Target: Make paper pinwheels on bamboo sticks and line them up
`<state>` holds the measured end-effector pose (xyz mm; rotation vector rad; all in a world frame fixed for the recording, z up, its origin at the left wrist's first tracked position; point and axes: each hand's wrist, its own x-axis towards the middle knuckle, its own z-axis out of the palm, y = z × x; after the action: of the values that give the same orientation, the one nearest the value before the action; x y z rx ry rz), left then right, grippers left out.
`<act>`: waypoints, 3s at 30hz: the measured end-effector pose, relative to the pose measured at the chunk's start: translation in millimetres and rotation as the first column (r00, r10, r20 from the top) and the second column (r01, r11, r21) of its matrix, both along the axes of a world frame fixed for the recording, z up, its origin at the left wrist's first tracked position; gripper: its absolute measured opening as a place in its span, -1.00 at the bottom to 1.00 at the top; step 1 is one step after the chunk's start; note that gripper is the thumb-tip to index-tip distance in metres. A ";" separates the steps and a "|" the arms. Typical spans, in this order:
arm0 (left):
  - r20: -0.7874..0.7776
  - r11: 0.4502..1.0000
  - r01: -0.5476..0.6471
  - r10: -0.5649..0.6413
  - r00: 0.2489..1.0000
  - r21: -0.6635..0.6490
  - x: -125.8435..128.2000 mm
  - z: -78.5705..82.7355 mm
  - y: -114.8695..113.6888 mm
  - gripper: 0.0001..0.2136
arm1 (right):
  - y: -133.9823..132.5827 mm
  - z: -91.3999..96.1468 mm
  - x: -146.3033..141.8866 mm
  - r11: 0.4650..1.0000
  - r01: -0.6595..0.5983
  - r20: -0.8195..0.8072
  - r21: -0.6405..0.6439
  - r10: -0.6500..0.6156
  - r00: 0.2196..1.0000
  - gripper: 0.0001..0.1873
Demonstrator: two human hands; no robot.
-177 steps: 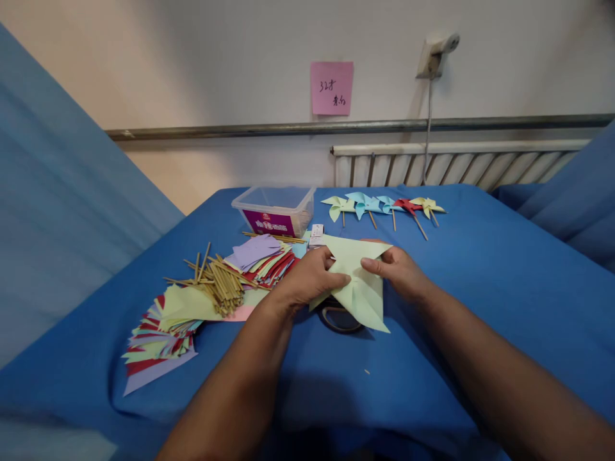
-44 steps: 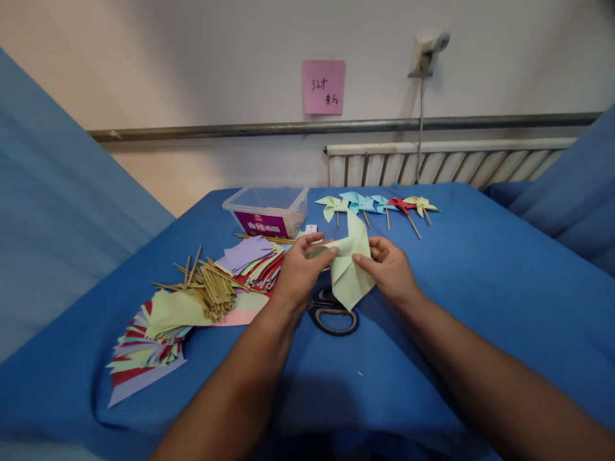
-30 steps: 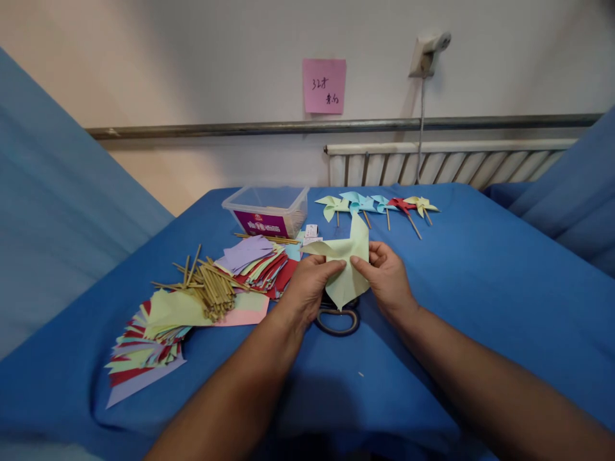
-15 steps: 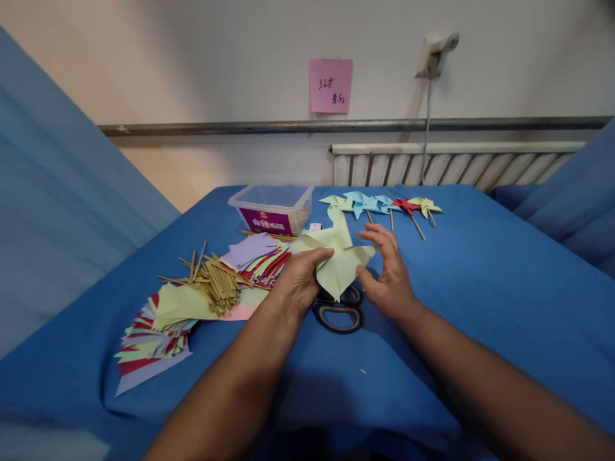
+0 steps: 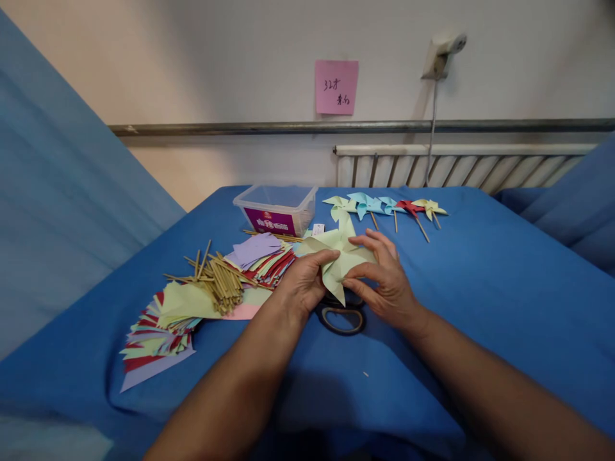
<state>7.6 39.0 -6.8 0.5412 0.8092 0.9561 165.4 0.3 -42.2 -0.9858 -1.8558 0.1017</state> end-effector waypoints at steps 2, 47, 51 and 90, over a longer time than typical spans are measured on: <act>-0.040 0.998 -0.017 0.019 0.999 0.054 1.0 -0.6 -1.6 -0.77 | -0.6 -0.8 -1.8 0.999 0.008 -0.068 -0.039 -0.010 0.998 -0.90; -0.124 0.982 0.012 0.011 0.992 0.187 6.9 -19.9 -1.2 -0.70 | 13.5 -9.0 1.0 0.919 0.143 -0.243 -0.367 -0.243 0.939 -0.83; -0.138 0.984 0.008 0.017 0.990 0.176 7.7 -19.4 -1.4 -0.62 | 13.0 -8.5 0.1 0.916 0.153 -0.241 -0.371 -0.255 0.936 -0.83; 0.071 0.835 -0.527 0.523 0.850 0.158 -28.2 13.9 25.2 -0.77 | 30.2 -19.2 15.6 0.907 0.127 -0.504 -0.401 -0.335 0.796 -0.76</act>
<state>-20.7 64.2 7.1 0.4590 0.8771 1.5520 181.0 30.5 -61.3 -1.2621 -1.1717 0.5340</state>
